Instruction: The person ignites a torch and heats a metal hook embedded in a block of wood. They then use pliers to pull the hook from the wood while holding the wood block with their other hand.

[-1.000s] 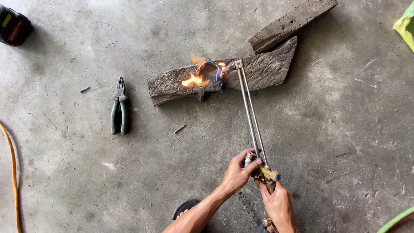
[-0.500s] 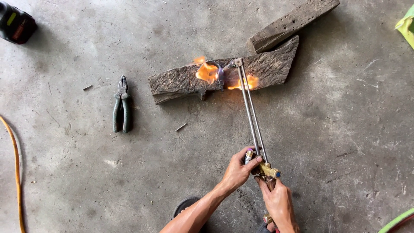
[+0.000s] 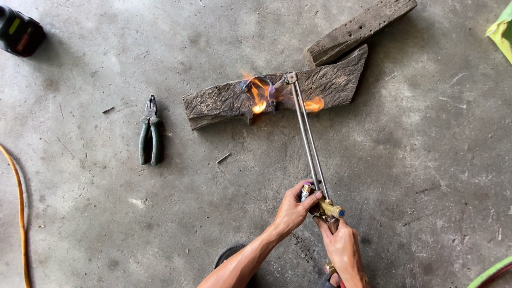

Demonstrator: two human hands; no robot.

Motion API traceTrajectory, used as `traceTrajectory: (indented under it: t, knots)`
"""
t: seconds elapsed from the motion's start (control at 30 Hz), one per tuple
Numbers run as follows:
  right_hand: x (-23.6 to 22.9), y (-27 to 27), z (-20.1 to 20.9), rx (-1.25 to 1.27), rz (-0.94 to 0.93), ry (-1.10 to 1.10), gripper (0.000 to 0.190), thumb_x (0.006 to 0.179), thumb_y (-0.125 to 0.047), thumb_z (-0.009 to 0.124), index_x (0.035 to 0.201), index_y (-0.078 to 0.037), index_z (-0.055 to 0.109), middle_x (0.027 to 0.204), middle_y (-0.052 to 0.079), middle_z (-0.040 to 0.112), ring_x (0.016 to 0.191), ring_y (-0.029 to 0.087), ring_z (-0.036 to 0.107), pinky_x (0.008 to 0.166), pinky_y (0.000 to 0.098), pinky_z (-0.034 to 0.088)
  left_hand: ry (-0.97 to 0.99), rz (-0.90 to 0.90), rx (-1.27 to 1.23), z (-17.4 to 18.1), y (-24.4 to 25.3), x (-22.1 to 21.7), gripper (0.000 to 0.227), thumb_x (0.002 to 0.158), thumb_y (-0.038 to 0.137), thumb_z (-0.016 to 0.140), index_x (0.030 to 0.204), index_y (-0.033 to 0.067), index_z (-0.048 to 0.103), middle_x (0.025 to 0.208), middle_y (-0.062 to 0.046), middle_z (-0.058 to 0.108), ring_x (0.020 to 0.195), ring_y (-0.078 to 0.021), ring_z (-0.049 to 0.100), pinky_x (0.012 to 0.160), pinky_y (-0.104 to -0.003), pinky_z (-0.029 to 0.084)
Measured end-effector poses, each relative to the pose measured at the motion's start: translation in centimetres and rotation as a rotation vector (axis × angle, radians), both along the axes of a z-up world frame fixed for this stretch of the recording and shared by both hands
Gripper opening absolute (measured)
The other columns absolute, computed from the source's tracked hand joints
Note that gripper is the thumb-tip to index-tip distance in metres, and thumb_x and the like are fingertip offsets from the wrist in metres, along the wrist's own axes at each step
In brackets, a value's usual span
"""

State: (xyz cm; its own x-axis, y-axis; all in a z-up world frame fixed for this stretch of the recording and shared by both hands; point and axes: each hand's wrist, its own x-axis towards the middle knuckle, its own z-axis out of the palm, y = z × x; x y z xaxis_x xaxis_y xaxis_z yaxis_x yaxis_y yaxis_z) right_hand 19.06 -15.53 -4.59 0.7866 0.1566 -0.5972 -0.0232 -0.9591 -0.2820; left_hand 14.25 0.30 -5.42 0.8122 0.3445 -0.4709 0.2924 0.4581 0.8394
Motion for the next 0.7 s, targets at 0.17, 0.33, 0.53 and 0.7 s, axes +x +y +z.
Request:
traceTrajectory:
  t: [0.17,0.33,0.53,0.7]
  knots:
    - [0.1,-0.2,-0.5,0.017,-0.007,0.009,0.060,0.085,-0.057,0.070,0.113,-0.004,0.071,0.086,0.022,0.079,0.072,0.038,0.075,0.064,0.0444,0.055,0.007,0.031,-0.008,0.0,0.0,0.0,0.036,0.095,0.031,0.070,0.125,0.0130,0.066,0.102,-0.001,0.073,0.089,-0.0099,0.069,0.080,-0.027,0.060]
    - [0.2,0.1,-0.2,0.008,-0.019,0.011,0.060,0.086,-0.057,0.069,0.116,-0.005,0.071,0.076,0.017,0.077,0.062,0.031,0.069,0.057,0.0422,0.050,0.020,0.001,-0.013,0.4,0.2,0.3,0.032,0.096,0.030,0.069,0.124,0.0148,0.066,0.101,-0.003,0.075,0.088,-0.0114,0.071,0.078,-0.028,0.061]
    - [0.1,-0.2,-0.3,-0.011,0.006,0.006,0.060,0.085,-0.058,0.070,0.106,-0.002,0.071,0.085,0.024,0.078,0.075,0.043,0.075,0.064,0.0461,0.053,-0.010,0.059,-0.014,-1.5,-0.7,-0.1,0.033,0.095,0.028,0.072,0.124,0.0126,0.067,0.095,0.002,0.069,0.084,-0.0065,0.064,0.077,-0.024,0.057]
    - [0.1,-0.5,-0.9,0.038,0.032,0.004,0.054,0.089,-0.053,0.069,0.108,-0.002,0.070,0.065,0.012,0.073,0.047,0.023,0.062,0.046,0.0383,0.050,0.039,0.023,-0.047,-0.3,-0.2,0.2,0.036,0.095,0.030,0.070,0.126,0.0133,0.065,0.100,-0.002,0.074,0.086,-0.0116,0.071,0.079,-0.027,0.062]
